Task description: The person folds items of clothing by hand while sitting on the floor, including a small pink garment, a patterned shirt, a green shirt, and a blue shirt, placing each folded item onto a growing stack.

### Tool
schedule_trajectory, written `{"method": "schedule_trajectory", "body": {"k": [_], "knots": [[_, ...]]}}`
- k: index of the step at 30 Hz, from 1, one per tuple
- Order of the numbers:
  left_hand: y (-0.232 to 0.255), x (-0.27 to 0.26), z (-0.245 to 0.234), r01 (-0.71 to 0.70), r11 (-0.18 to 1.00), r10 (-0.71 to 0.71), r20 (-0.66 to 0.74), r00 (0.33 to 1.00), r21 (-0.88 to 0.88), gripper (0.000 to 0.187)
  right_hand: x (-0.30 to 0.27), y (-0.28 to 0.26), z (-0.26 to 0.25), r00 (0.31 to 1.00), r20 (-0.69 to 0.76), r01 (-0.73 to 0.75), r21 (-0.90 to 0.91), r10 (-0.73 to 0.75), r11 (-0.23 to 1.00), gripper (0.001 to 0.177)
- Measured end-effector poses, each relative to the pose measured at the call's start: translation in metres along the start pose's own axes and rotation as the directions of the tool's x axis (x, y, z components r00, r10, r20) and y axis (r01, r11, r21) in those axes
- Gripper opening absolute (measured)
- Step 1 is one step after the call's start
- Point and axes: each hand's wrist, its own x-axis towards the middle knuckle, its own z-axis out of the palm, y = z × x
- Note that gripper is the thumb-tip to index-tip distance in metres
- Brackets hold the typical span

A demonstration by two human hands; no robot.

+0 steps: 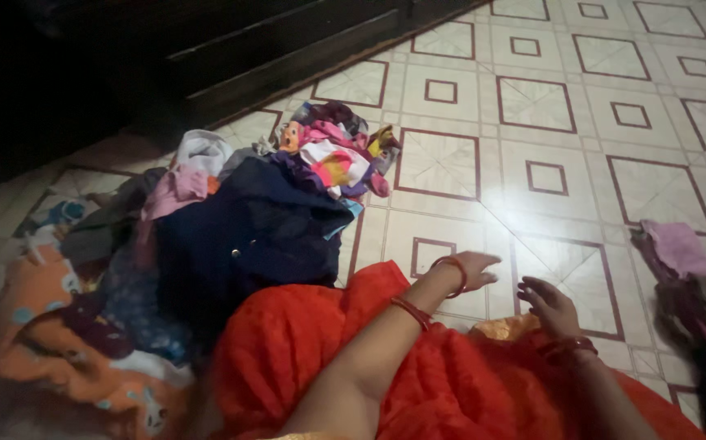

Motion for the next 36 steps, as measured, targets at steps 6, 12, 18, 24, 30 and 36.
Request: {"method": "schedule_trajectory", "body": {"k": [6,12,18,24,30,36], "knots": [[0.061,0.005,-0.091,-0.082,0.997,0.083,-0.091,0.992,0.005,0.058,0.000,0.005,-0.003,0.999,0.030,0.018,0.044,-0.019,0.999,0.046],[0.038,-0.032,-0.189,-0.044,0.998,0.033,-0.250,0.968,-0.039,0.055,-0.005,-0.007,-0.001,1.000,0.015,-0.025,0.036,0.024,0.999,0.048],[-0.060,-0.119,-0.232,0.164,0.811,-0.466,-0.451,0.761,-0.562,0.041,-0.007,-0.003,-0.004,0.999,0.026,-0.039,-0.004,0.039,0.999,0.047],[-0.091,-0.224,-0.319,0.517,0.824,-0.363,-0.916,0.168,-0.232,0.039,-0.005,0.013,-0.001,0.997,0.011,-0.075,-0.005,0.075,0.997,0.049],[-0.084,-0.313,-0.330,0.792,0.421,-0.590,-0.796,-0.132,-0.443,0.053,-0.013,0.009,0.006,0.992,-0.003,-0.126,0.033,0.127,0.991,0.049],[-0.105,-0.312,-0.327,0.867,0.346,-0.682,-0.731,-0.029,-0.358,0.031,-0.015,0.004,0.010,0.998,0.002,-0.060,0.072,0.060,0.996,0.049]]}}
